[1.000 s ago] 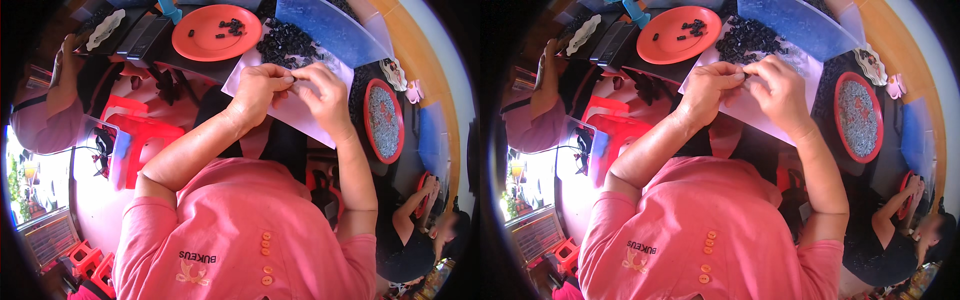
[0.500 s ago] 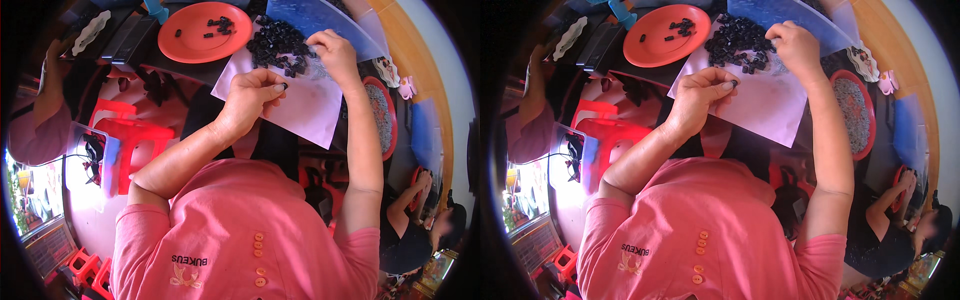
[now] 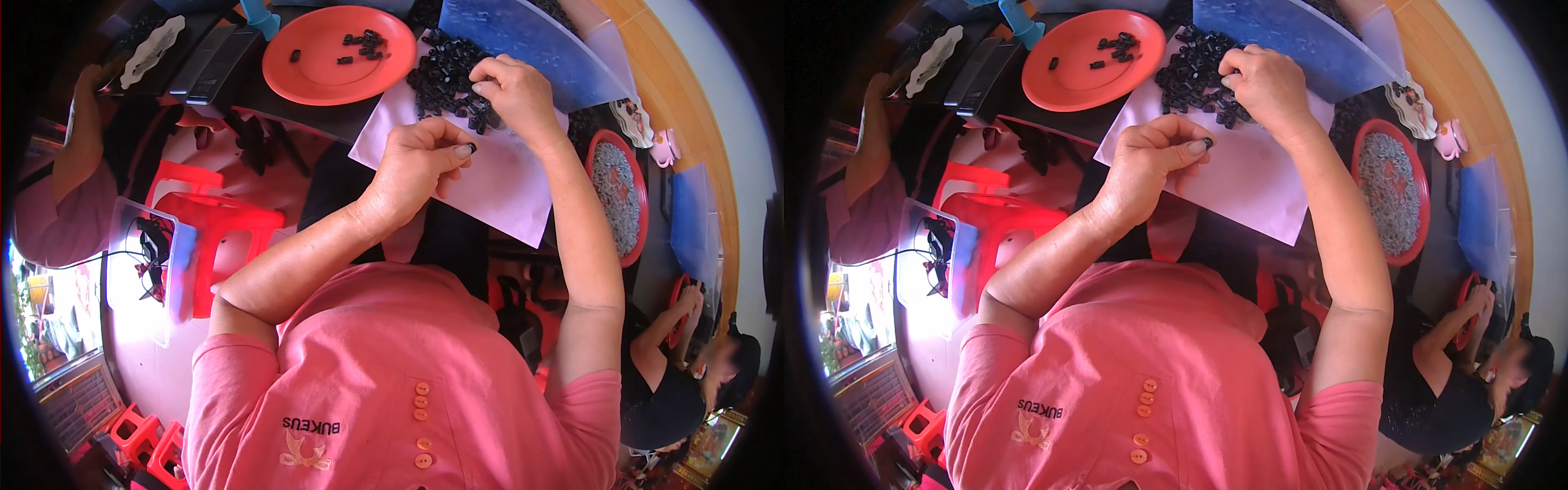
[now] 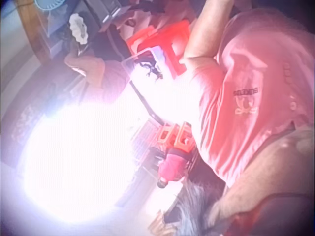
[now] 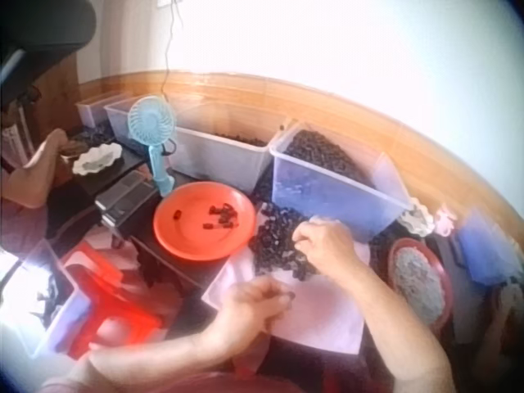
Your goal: The person assembles small parts by picking black plastic pieces and inserting metal fasteners into them by hand.
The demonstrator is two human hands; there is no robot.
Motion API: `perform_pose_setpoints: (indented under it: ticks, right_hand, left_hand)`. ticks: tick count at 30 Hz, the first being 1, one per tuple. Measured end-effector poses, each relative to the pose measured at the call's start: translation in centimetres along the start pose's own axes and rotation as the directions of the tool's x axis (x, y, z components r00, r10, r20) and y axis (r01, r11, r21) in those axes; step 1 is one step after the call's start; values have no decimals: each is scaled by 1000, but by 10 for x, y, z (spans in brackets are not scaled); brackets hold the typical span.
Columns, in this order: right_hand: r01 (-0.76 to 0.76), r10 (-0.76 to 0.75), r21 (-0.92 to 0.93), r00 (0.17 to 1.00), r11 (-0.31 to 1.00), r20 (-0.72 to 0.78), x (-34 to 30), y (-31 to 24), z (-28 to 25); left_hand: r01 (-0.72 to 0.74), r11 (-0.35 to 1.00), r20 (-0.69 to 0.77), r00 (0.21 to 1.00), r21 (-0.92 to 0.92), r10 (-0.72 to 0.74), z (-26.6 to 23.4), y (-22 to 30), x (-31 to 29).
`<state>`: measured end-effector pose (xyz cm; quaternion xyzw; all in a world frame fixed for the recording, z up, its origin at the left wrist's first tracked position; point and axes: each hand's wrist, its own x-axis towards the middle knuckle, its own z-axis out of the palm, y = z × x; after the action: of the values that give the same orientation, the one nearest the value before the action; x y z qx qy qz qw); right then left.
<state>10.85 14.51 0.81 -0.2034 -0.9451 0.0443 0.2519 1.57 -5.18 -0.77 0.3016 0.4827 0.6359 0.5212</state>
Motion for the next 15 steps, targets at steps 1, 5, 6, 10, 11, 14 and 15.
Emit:
perform_pose_setpoints:
  ticks: [1,5,6,10,11,14,15]
  right_hand:
    - [-22,21,20,1000,1000,16,0,-1,1]
    - [-33,37,-69,998,997,59,0,7,0]
    - [-33,37,-69,998,997,57,-1,8,1]
    - [4,-3,-24,999,1000,50,-1,7,2]
    - [-12,13,-21,998,1000,67,0,5,1]
    - [-30,36,-59,993,998,110,5,-6,3]
    - [-30,36,-59,994,998,105,6,-6,4]
  left_hand:
    - [3,1000,2,1000,4,-3,0,0,0]
    - [-14,1000,12,1000,19,14,-1,-2,1]
    - [-12,1000,10,1000,23,12,0,-2,1]
    - [-7,1000,-3,1000,19,7,1,0,0]
    - [-6,1000,-5,1000,21,6,2,-1,-1]
    - [-22,999,-2,1000,27,22,1,-2,0]
    - [-32,999,-2,999,21,32,2,-2,0]
